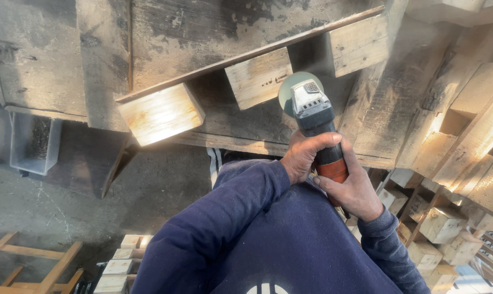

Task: The person uses an angle grinder with a sanding disc to smooth the surfaces of several small wooden blocks arranged on a workbench. They move the tool across each block, then flip one block over to sand the opposite side before continuing on the remaining pieces.

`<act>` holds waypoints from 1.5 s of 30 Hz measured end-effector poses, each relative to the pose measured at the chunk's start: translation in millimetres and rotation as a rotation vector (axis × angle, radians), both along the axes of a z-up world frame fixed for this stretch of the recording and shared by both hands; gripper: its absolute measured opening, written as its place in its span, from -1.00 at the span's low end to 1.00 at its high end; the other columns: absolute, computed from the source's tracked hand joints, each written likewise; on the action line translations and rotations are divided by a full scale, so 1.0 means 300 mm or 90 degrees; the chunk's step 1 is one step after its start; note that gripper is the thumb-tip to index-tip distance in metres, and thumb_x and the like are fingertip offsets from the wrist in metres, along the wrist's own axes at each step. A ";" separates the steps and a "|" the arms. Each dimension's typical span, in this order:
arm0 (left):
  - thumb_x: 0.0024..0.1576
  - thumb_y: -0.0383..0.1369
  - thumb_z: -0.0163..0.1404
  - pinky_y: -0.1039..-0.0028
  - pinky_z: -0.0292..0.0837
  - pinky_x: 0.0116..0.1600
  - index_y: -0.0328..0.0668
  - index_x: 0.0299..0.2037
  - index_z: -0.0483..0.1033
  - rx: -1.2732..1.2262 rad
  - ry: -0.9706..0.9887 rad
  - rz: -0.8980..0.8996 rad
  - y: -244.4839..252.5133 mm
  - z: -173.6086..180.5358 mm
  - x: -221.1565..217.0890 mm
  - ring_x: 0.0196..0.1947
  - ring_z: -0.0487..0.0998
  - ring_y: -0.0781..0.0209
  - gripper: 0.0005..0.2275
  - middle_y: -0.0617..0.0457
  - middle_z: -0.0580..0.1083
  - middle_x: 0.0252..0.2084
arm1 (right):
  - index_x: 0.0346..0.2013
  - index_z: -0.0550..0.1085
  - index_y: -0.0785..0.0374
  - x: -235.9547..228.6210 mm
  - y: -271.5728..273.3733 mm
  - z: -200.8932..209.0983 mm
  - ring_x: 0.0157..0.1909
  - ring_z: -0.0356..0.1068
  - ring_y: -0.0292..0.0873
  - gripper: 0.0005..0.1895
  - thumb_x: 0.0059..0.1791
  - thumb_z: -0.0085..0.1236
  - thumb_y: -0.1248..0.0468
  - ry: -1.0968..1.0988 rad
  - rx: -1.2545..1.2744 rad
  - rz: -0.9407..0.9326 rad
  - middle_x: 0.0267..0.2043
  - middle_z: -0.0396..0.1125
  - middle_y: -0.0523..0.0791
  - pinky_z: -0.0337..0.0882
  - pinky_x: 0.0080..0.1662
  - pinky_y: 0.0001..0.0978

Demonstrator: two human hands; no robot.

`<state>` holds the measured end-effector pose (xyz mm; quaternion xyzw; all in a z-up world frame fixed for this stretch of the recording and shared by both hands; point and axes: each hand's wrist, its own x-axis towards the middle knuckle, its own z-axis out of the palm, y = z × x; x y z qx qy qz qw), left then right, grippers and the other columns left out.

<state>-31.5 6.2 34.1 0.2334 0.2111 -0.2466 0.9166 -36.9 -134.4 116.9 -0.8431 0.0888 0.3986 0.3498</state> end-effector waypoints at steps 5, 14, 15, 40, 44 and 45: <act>0.01 -0.21 0.20 0.18 0.62 -0.04 -0.23 -0.13 0.44 0.020 0.025 0.013 0.055 0.025 0.003 -0.22 0.58 0.13 -0.66 -0.05 0.50 -0.25 | 0.52 -0.14 0.03 0.002 0.026 0.001 0.07 0.48 0.04 0.13 -0.21 0.31 0.09 0.017 0.051 -0.007 0.14 0.31 0.08 0.55 0.05 -0.08; 0.05 -0.26 0.20 0.18 0.62 -0.07 -0.23 -0.12 0.43 0.019 0.040 0.018 0.052 0.033 -0.016 -0.20 0.56 0.16 -0.69 -0.04 0.47 -0.23 | 0.52 -0.14 0.13 -0.010 0.020 0.012 0.16 0.42 0.03 0.14 -0.19 0.33 0.08 0.023 0.114 0.004 0.20 0.27 0.09 0.50 0.12 -0.06; 0.06 -0.26 0.21 0.18 0.62 -0.06 -0.23 -0.12 0.43 0.018 0.039 0.018 0.050 0.034 -0.015 -0.20 0.55 0.16 -0.70 -0.03 0.46 -0.22 | 0.52 -0.15 0.13 -0.009 0.018 0.009 0.16 0.42 0.03 0.14 -0.18 0.33 0.08 0.019 0.114 0.014 0.20 0.26 0.09 0.49 0.12 -0.06; 0.11 -0.30 0.21 0.13 0.63 -0.04 -0.36 -0.05 0.41 -0.002 0.019 0.061 0.065 0.003 0.045 -0.15 0.55 0.04 -0.66 -0.11 0.46 -0.15 | 0.52 -0.10 0.25 0.077 0.043 0.005 0.17 0.40 0.04 0.14 -0.18 0.31 0.02 0.020 0.135 0.025 0.20 0.28 0.11 0.48 0.14 -0.09; 0.09 -0.31 0.18 0.17 0.63 -0.05 -0.26 -0.04 0.40 -0.005 0.101 0.032 0.070 0.023 0.031 -0.17 0.57 0.12 -0.68 -0.04 0.47 -0.18 | 0.52 -0.12 0.28 0.062 0.067 0.017 0.17 0.39 0.03 0.16 -0.18 0.32 0.01 0.016 0.131 0.017 0.21 0.26 0.11 0.48 0.12 -0.10; 0.09 -0.29 0.16 0.18 0.63 -0.04 -0.27 -0.04 0.42 -0.041 0.139 0.001 0.071 0.012 0.055 -0.17 0.58 0.13 -0.68 -0.03 0.49 -0.19 | 0.52 -0.13 0.27 0.075 0.069 0.007 0.12 0.41 0.03 0.17 -0.20 0.31 0.00 0.021 0.114 0.013 0.19 0.26 0.09 0.52 0.08 -0.11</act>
